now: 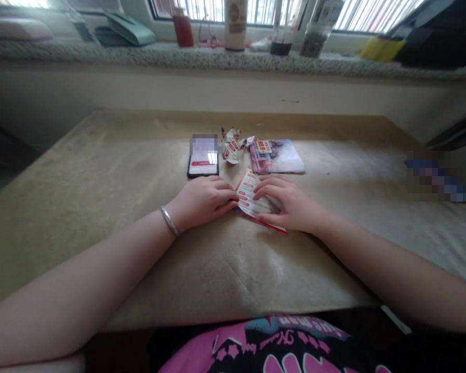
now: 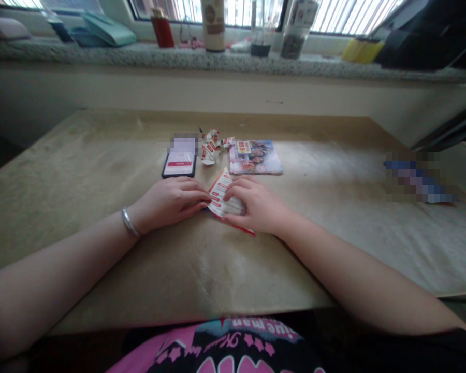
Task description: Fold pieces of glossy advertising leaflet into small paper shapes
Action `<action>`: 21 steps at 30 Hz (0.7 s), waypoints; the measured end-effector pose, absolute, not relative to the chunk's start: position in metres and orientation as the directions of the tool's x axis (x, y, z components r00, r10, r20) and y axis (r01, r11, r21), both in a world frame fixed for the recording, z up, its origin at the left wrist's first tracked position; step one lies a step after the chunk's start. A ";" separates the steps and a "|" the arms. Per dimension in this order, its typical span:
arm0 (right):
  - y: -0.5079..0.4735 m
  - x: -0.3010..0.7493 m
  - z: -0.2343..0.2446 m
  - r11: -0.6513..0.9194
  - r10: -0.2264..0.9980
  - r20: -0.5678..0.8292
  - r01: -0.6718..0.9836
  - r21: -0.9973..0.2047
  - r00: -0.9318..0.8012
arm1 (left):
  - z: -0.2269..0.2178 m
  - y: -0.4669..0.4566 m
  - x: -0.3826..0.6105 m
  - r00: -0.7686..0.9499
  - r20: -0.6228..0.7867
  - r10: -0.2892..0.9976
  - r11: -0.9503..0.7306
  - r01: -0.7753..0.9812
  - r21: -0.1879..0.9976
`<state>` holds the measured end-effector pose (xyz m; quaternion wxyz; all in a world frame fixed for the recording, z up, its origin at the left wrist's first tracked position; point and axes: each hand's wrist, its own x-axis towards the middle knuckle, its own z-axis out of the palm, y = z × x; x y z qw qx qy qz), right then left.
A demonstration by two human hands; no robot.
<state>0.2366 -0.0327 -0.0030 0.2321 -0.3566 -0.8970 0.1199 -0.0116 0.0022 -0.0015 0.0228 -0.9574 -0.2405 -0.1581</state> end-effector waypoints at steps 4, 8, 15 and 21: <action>-0.038 0.228 -0.002 0.656 0.753 0.253 0.668 -0.351 -0.607 | -0.002 -0.001 -0.007 0.817 0.321 0.479 -0.860 0.510 -0.012; -0.039 0.223 -0.004 0.633 0.774 0.258 0.713 -0.301 -0.578 | -0.004 -0.001 -0.005 0.801 0.337 0.494 -0.849 0.528 -0.011; -0.038 0.223 -0.007 0.624 0.777 0.285 0.745 -0.236 -0.561 | -0.005 -0.002 -0.005 0.764 0.386 0.517 -0.819 0.572 -0.036; -0.037 0.225 -0.007 0.601 0.795 0.296 0.753 -0.268 -0.529 | -0.002 -0.001 -0.009 0.865 0.339 0.371 -0.900 0.424 -0.097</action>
